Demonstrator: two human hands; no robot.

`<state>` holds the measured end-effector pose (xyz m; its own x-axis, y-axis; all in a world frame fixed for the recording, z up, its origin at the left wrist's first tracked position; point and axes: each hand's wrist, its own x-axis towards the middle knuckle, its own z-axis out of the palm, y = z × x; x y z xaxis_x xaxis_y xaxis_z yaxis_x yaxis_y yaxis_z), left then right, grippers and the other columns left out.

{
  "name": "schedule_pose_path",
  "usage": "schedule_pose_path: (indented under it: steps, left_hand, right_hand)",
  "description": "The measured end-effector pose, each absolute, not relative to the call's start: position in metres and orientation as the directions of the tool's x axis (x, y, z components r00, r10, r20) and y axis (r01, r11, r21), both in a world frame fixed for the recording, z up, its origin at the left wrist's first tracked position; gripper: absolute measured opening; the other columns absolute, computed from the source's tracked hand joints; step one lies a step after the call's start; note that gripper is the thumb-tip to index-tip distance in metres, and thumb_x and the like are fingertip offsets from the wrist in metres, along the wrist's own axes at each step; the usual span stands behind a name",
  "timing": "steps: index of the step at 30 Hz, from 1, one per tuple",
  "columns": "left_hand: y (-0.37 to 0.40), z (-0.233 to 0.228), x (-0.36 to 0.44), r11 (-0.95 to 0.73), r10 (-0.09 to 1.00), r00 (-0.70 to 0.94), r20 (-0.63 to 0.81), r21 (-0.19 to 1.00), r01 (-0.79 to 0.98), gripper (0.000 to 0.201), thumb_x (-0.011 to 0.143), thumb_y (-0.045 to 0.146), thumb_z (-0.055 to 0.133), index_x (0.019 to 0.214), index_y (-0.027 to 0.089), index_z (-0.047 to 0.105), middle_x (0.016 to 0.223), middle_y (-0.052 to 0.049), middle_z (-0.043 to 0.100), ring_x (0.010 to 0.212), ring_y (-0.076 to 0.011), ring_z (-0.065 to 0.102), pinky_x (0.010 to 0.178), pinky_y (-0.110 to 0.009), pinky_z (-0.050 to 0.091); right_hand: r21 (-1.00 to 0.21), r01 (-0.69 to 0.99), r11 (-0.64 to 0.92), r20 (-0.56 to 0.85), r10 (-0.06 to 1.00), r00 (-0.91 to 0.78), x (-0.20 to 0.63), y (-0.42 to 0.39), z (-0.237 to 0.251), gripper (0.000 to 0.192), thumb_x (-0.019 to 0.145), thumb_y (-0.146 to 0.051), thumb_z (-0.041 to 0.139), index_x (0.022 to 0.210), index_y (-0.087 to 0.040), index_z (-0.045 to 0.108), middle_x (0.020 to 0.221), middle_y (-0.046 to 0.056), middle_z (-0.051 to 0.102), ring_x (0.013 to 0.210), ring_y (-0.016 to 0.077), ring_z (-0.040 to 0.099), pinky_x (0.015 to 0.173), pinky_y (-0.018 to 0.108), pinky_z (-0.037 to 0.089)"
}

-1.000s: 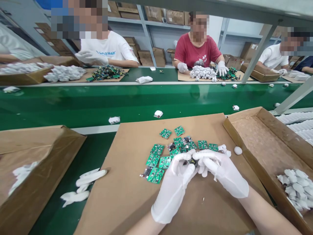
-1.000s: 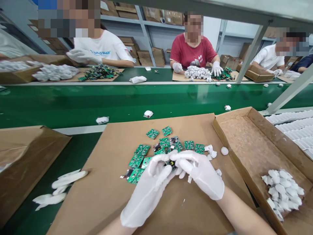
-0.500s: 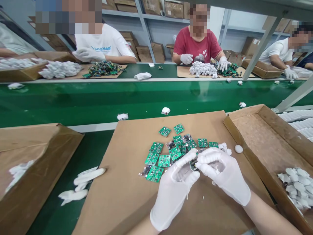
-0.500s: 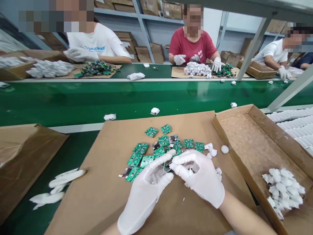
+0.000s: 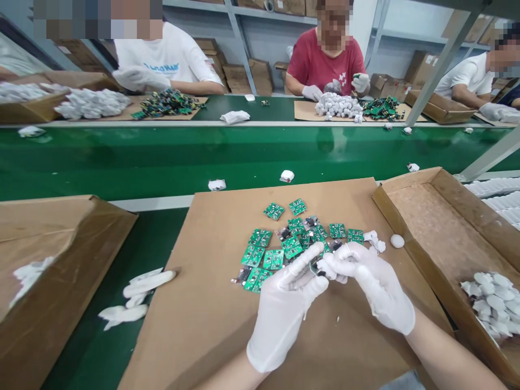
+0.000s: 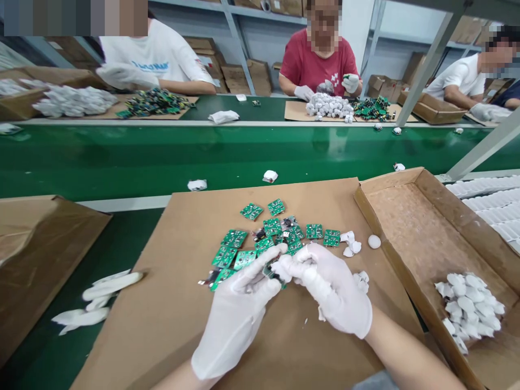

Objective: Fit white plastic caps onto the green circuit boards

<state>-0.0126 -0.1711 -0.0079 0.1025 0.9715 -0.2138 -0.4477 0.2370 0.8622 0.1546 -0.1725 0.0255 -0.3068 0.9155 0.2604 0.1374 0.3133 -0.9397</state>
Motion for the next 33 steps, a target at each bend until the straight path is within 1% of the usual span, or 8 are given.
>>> schedule_pose_path:
  steps: [3, 6, 9, 12, 17, 23, 30, 33]
  left_hand:
    - [-0.171, -0.007, -0.011, 0.278, 0.958, 0.078, -0.275, 0.834, -0.476, 0.040, 0.059, 0.028, 0.094, 0.098, 0.031, 0.082, 0.079, 0.003, 0.079, 0.065, -0.0069, 0.065, 0.065, -0.010, 0.055]
    - [-0.170, -0.003, -0.010, 0.289, 0.955, 0.097, -0.279, 0.812, -0.508, 0.039, 0.058, 0.029, 0.094, 0.095, 0.030, 0.083, 0.082, 0.002, 0.078, 0.069, -0.0082, 0.066, 0.069, -0.012, 0.056]
    - [-0.169, 0.002, -0.010, 0.295, 0.955, 0.164, -0.245, 0.777, -0.556, 0.038, 0.060, 0.033, 0.094, 0.096, 0.030, 0.083, 0.080, 0.002, 0.077, 0.075, -0.0121, 0.069, 0.075, -0.019, 0.059]
    - [-0.170, 0.005, -0.011, 0.316, 0.948, 0.208, -0.239, 0.762, -0.564, 0.039, 0.062, 0.035, 0.092, 0.099, 0.030, 0.082, 0.079, 0.000, 0.077, 0.078, -0.0133, 0.070, 0.080, -0.022, 0.060]
    - [-0.171, -0.003, -0.012, 0.299, 0.953, 0.207, -0.223, 0.808, -0.507, 0.041, 0.063, 0.033, 0.092, 0.102, 0.031, 0.082, 0.109, -0.006, 0.080, 0.095, -0.0225, 0.074, 0.087, -0.031, 0.061]
    - [-0.172, -0.008, -0.012, 0.286, 0.954, 0.224, -0.201, 0.838, -0.466, 0.042, 0.064, 0.035, 0.091, 0.104, 0.030, 0.081, 0.105, -0.007, 0.081, 0.096, -0.0239, 0.074, 0.087, -0.030, 0.060]
    - [-0.171, -0.010, -0.011, 0.284, 0.957, 0.196, -0.214, 0.837, -0.468, 0.046, 0.059, 0.037, 0.093, 0.102, 0.026, 0.082, 0.096, -0.008, 0.081, 0.085, -0.0231, 0.074, 0.082, -0.032, 0.062]
    - [-0.171, -0.011, -0.011, 0.262, 0.963, 0.171, -0.207, 0.864, -0.429, 0.047, 0.059, 0.038, 0.093, 0.103, 0.026, 0.082, 0.094, -0.007, 0.081, 0.085, -0.0241, 0.074, 0.080, -0.032, 0.062]
  right_hand:
    - [-0.854, 0.227, 0.468, 0.378, 0.858, -0.349, 0.151, -0.172, 0.020, 0.043, 0.105, -0.045, 0.031, 0.099, -0.018, 0.064, 0.082, 0.004, 0.054, 0.074, 0.0176, 0.055, 0.071, 0.033, 0.046]
    - [-0.793, 0.222, 0.567, 0.459, 0.796, -0.394, 0.153, -0.170, 0.016, 0.046, 0.105, -0.044, 0.030, 0.108, -0.018, 0.067, 0.089, 0.007, 0.057, 0.081, 0.0200, 0.058, 0.074, 0.034, 0.048]
    - [-0.859, 0.128, 0.496, 0.416, 0.821, -0.391, 0.156, -0.170, 0.017, 0.041, 0.105, -0.042, 0.035, 0.116, -0.024, 0.071, 0.094, 0.007, 0.062, 0.086, 0.0193, 0.060, 0.075, 0.034, 0.050]
    - [-0.925, 0.051, 0.376, 0.344, 0.888, -0.305, 0.155, -0.171, 0.019, 0.033, 0.102, -0.040, 0.047, 0.110, -0.027, 0.076, 0.089, 0.005, 0.067, 0.081, 0.0178, 0.062, 0.071, 0.032, 0.053]
    - [-0.957, 0.162, 0.239, 0.227, 0.970, -0.091, 0.146, -0.171, 0.016, 0.014, 0.081, -0.031, 0.076, 0.092, -0.026, 0.083, 0.068, 0.002, 0.068, 0.059, 0.0145, 0.059, 0.055, 0.028, 0.050]
    - [-0.968, 0.088, 0.235, 0.230, 0.971, -0.057, 0.145, -0.170, 0.012, 0.017, 0.077, -0.019, 0.074, 0.087, -0.029, 0.083, 0.075, 0.004, 0.076, 0.066, 0.0168, 0.068, 0.058, 0.027, 0.055]
    - [-0.975, 0.099, 0.196, 0.185, 0.976, -0.114, 0.148, -0.170, 0.018, 0.013, 0.084, -0.032, 0.072, 0.087, -0.027, 0.083, 0.069, 0.004, 0.071, 0.061, 0.0149, 0.063, 0.054, 0.027, 0.052]
    - [-0.962, 0.047, 0.267, 0.259, 0.957, -0.132, 0.148, -0.170, 0.016, 0.016, 0.079, -0.031, 0.079, 0.094, -0.028, 0.082, 0.074, 0.003, 0.073, 0.061, 0.0148, 0.064, 0.056, 0.027, 0.055]
